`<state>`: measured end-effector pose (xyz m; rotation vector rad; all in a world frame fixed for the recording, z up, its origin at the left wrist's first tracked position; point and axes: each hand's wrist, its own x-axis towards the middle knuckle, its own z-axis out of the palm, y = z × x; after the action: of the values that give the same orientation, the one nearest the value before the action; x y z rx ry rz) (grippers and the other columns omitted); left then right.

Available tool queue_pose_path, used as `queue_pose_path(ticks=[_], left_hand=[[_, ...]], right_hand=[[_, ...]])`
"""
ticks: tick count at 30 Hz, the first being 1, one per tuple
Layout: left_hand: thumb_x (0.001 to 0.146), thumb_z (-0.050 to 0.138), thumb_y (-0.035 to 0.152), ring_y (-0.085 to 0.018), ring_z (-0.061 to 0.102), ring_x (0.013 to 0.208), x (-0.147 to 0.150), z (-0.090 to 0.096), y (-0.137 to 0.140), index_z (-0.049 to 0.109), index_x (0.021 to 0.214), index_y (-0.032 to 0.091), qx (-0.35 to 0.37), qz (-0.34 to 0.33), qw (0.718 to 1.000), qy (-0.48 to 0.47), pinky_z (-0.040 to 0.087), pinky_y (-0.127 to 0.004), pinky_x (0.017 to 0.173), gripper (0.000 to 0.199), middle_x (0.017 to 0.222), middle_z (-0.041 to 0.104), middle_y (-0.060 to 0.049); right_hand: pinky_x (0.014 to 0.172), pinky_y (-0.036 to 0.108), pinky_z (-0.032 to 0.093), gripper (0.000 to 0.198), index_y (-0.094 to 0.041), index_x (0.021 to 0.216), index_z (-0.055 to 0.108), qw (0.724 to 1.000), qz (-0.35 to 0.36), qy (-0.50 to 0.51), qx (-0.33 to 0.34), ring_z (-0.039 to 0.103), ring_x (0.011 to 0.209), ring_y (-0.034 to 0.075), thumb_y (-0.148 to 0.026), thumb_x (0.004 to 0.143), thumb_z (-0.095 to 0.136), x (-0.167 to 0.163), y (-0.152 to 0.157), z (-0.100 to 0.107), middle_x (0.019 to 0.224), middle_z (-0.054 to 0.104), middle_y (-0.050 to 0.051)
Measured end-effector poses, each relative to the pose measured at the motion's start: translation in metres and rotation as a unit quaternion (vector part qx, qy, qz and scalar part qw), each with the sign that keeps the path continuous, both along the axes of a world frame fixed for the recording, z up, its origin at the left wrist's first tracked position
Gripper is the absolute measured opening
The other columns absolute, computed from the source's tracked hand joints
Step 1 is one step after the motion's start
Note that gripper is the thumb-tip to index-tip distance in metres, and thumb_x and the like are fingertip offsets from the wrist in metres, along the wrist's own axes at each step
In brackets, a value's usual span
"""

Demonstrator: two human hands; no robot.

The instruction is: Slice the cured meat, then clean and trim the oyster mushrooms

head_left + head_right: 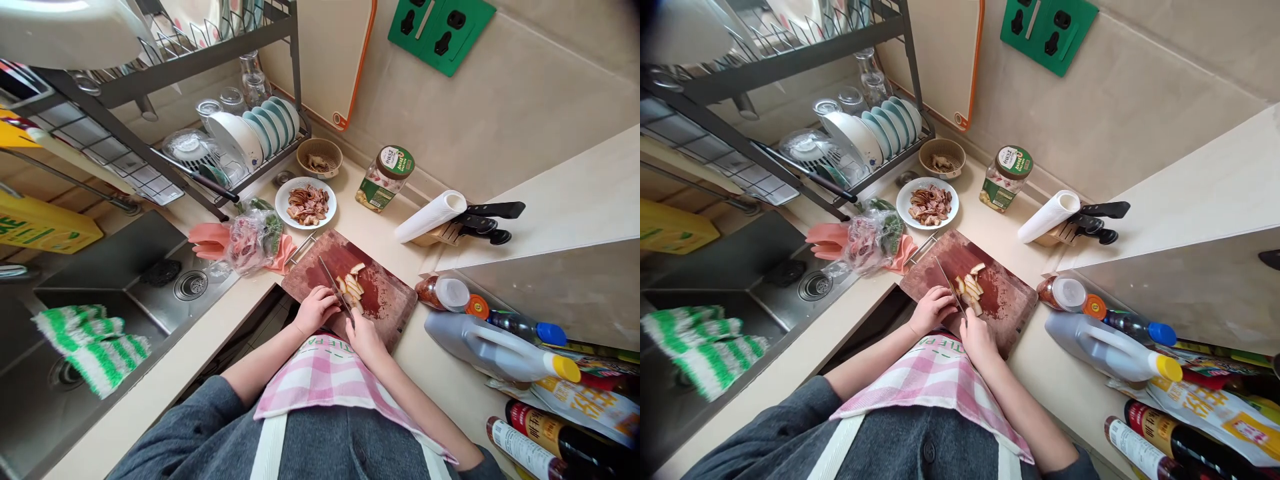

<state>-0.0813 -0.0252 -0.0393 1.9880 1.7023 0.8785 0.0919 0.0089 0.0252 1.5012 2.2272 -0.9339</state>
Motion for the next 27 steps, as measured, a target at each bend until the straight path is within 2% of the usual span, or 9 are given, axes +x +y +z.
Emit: queue_pose_path(ticks=[2, 5, 10, 14, 20, 27], left_hand=[[0.087, 0.049, 0.032, -0.019, 0.051, 0.099, -0.003, -0.002, -0.002, 0.064, 0.098, 0.023, 0.016, -0.01, 1.0, -0.011, 0.046, -0.035, 0.086, 0.021, 0.101, 0.058, -0.007], [0.088, 0.047, 0.029, -0.018, 0.051, 0.099, -0.004, -0.003, -0.005, 0.064, 0.099, 0.023, 0.023, -0.009, 0.999, -0.021, 0.046, -0.033, 0.086, 0.021, 0.101, 0.058, -0.007], [0.088, 0.046, 0.03, -0.017, 0.052, 0.093, -0.001, 0.001, -0.005, 0.065, 0.095, 0.024, 0.0, 0.002, 1.0, -0.017, 0.046, -0.032, 0.083, 0.021, 0.094, 0.057, -0.006], [0.088, 0.045, 0.029, -0.017, 0.051, 0.093, 0.001, 0.002, -0.005, 0.065, 0.093, 0.023, -0.008, 0.007, 1.0, -0.012, 0.045, -0.031, 0.083, 0.021, 0.094, 0.058, -0.006], [0.087, 0.047, 0.031, -0.017, 0.051, 0.094, 0.002, -0.004, -0.004, 0.065, 0.093, 0.023, 0.018, 0.012, 1.0, -0.006, 0.045, -0.034, 0.086, 0.02, 0.095, 0.06, -0.006], [0.087, 0.047, 0.03, -0.018, 0.051, 0.096, 0.003, -0.003, -0.003, 0.065, 0.093, 0.023, 0.005, 0.008, 1.0, 0.01, 0.046, -0.034, 0.086, 0.02, 0.097, 0.061, -0.006]], right_hand=[[0.054, 0.023, 0.027, 0.021, -0.019, 0.099, 0.051, 1.0, -0.003, 0.01, 0.003, 0.06, 0.065, 0.016, -0.028, 0.089, 0.035, -0.003, 0.002, -0.004, 0.075, 0.066, 0.005], [0.054, 0.023, 0.029, 0.019, -0.019, 0.095, 0.051, 0.999, -0.011, 0.036, -0.002, 0.06, 0.065, 0.016, -0.028, 0.089, 0.036, 0.017, -0.002, -0.002, 0.073, 0.065, 0.005], [0.052, 0.023, 0.027, 0.02, -0.02, 0.085, 0.049, 0.999, -0.006, 0.054, -0.002, 0.058, 0.06, 0.016, -0.03, 0.089, 0.031, 0.052, -0.014, 0.023, 0.065, 0.062, 0.002], [0.051, 0.022, 0.026, 0.017, -0.022, 0.085, 0.048, 0.999, 0.012, 0.044, -0.018, 0.057, 0.059, 0.014, -0.028, 0.089, 0.033, 0.055, -0.016, 0.04, 0.067, 0.062, 0.001], [0.052, 0.022, 0.025, 0.014, -0.021, 0.086, 0.048, 0.999, 0.027, 0.025, -0.018, 0.059, 0.062, 0.015, -0.024, 0.088, 0.035, 0.034, -0.002, 0.03, 0.068, 0.063, 0.003], [0.051, 0.023, 0.025, 0.016, -0.02, 0.088, 0.049, 0.998, 0.03, 0.018, -0.043, 0.058, 0.061, 0.015, -0.024, 0.088, 0.034, 0.05, -0.008, 0.031, 0.068, 0.063, 0.003]])
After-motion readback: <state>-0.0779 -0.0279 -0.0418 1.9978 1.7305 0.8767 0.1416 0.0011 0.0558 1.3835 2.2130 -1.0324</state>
